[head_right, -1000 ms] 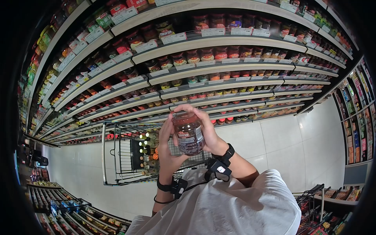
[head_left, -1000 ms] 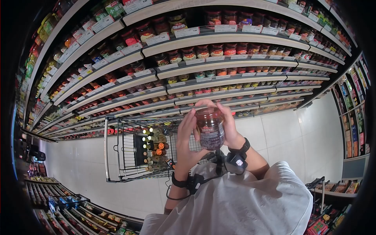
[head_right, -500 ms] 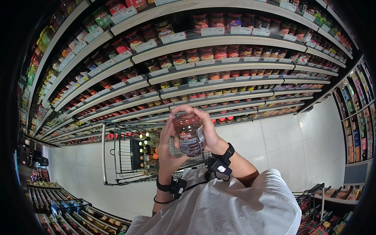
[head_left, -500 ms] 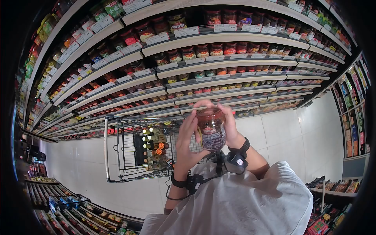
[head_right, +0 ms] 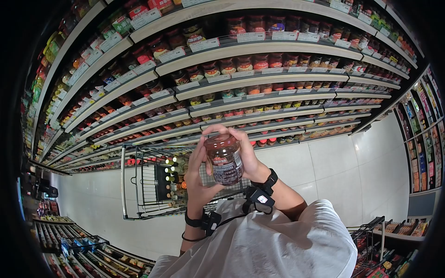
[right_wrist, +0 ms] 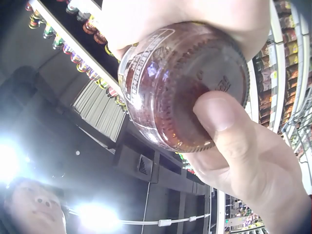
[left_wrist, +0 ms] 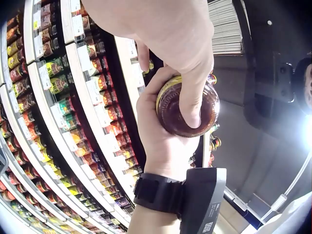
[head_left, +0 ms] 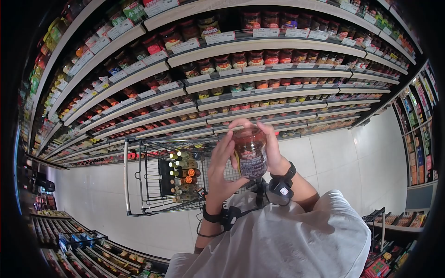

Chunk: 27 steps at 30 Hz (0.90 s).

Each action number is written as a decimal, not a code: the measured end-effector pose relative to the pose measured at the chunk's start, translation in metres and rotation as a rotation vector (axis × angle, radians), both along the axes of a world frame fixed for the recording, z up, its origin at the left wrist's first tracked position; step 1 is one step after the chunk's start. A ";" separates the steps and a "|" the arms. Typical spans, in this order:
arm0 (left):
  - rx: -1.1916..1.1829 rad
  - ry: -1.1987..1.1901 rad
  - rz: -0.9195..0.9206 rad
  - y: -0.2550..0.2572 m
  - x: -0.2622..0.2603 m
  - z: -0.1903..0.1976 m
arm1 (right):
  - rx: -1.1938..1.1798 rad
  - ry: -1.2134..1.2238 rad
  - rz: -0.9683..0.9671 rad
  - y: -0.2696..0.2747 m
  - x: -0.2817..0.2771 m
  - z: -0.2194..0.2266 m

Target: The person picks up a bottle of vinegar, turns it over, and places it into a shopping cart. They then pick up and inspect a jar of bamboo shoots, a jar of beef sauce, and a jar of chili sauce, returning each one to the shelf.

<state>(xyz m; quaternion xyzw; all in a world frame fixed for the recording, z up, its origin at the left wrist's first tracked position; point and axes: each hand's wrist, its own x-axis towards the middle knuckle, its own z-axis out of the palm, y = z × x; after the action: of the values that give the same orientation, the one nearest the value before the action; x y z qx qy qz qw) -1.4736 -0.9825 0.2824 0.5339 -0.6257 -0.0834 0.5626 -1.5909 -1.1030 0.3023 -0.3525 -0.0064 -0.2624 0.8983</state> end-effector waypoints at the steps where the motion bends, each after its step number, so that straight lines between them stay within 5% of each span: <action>1: -0.011 -0.026 0.003 0.000 0.001 0.000 | 0.007 0.012 -0.004 0.000 0.000 0.000; 9: 0.020 0.078 0.014 -0.001 -0.001 -0.002 | -0.051 0.069 -0.006 -0.006 -0.001 -0.005; 12: 0.047 0.056 0.061 0.000 0.003 0.003 | -0.334 0.324 -0.334 -0.011 0.008 -0.023; 17: -0.045 -0.108 0.026 -0.005 0.011 -0.012 | -0.323 0.338 -0.285 -0.006 0.006 -0.030; 23: 0.094 0.109 0.088 -0.005 -0.003 0.005 | 0.063 0.149 0.048 -0.003 -0.002 -0.022; 27: 0.055 0.157 -0.029 -0.003 0.005 -0.017 | -0.031 0.147 -0.018 -0.001 0.003 -0.023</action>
<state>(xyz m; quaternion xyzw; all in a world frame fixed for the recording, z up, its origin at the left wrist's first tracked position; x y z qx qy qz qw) -1.4689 -0.9852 0.2656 0.5318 -0.5848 -0.1504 0.5938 -1.5881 -1.1044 0.2792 -0.3848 0.0588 -0.2439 0.8882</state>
